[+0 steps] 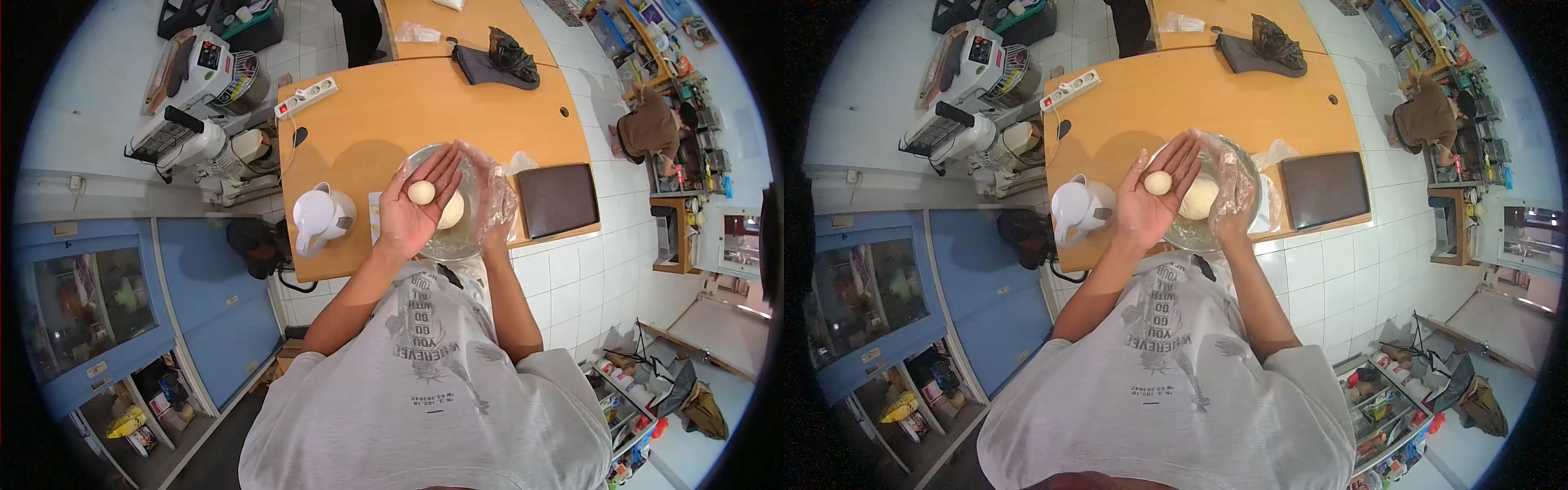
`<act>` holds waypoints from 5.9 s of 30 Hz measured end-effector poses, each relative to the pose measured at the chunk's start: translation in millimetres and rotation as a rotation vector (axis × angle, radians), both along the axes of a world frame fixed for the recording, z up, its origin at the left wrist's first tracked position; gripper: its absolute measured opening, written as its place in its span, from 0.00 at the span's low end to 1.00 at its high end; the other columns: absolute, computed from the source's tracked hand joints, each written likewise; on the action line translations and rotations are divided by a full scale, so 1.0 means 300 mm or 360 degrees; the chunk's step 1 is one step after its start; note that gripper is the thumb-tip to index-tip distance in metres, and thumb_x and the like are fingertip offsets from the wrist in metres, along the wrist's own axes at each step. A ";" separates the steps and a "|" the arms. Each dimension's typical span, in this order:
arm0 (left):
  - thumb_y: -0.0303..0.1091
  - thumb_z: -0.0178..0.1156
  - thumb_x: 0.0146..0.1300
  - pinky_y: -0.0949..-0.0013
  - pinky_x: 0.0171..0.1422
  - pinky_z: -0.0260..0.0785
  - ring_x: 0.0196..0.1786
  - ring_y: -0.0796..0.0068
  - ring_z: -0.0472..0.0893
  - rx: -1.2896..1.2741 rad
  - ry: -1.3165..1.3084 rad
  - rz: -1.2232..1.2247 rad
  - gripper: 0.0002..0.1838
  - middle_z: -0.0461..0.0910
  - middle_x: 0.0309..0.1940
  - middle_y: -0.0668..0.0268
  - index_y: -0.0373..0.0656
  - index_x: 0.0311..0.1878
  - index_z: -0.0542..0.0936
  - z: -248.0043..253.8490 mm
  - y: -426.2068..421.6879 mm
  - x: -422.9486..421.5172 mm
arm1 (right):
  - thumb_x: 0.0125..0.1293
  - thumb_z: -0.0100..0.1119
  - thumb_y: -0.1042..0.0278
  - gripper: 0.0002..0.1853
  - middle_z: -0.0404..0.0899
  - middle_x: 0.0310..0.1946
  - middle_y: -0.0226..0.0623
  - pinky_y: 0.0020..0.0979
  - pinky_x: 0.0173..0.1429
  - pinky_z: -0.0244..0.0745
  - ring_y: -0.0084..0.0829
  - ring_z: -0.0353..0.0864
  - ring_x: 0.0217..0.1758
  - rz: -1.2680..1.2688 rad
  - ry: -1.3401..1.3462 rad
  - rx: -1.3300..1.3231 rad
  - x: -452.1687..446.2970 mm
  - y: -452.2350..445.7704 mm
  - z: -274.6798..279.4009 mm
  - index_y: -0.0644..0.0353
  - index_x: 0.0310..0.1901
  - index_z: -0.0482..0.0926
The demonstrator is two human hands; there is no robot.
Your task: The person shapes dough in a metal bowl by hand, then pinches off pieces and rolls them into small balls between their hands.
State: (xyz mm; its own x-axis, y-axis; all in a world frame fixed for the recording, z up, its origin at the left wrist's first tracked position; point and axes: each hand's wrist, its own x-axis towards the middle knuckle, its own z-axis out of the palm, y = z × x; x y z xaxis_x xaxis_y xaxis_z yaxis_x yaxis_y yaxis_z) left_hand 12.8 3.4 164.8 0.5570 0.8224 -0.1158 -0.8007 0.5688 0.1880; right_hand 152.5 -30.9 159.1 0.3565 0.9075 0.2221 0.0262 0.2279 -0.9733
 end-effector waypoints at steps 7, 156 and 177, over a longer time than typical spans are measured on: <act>0.50 0.38 0.85 0.60 0.88 0.51 0.86 0.64 0.56 -0.0049 0.0526 0.0079 0.34 0.59 0.83 0.51 0.36 0.83 0.55 0.031 -0.039 0.046 | 0.81 0.41 0.62 0.24 0.78 0.68 0.53 0.49 0.85 0.55 0.50 0.67 0.81 0.0040 -0.1154 0.0317 -0.128 0.079 0.023 0.69 0.65 0.79; 0.18 0.69 0.67 0.68 0.63 0.78 0.57 0.72 0.84 0.1145 0.1488 -0.0012 0.24 0.84 0.54 0.61 0.38 0.64 0.75 0.058 0.037 -0.211 | 0.66 0.72 0.77 0.19 0.86 0.51 0.39 0.30 0.55 0.82 0.28 0.87 0.49 0.0337 0.0103 -0.0198 -0.062 -0.015 0.066 0.62 0.59 0.86; 0.32 0.62 0.77 0.66 0.68 0.79 0.61 0.73 0.82 0.0315 0.0607 0.0192 0.11 0.82 0.57 0.65 0.43 0.58 0.79 -0.086 0.010 -0.133 | 0.69 0.69 0.81 0.13 0.88 0.52 0.42 0.29 0.58 0.83 0.28 0.87 0.54 0.0136 0.1125 -0.0260 -0.132 -0.010 0.022 0.67 0.54 0.87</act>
State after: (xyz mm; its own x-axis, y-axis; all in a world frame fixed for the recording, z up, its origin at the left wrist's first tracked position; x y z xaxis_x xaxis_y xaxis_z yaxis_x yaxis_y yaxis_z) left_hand -27.3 6.3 138.9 0.4034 0.9060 -0.1283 -0.7115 0.3987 0.5786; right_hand 112.9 -34.0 165.7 0.2910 0.9405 -0.1755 -0.6326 0.0516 -0.7728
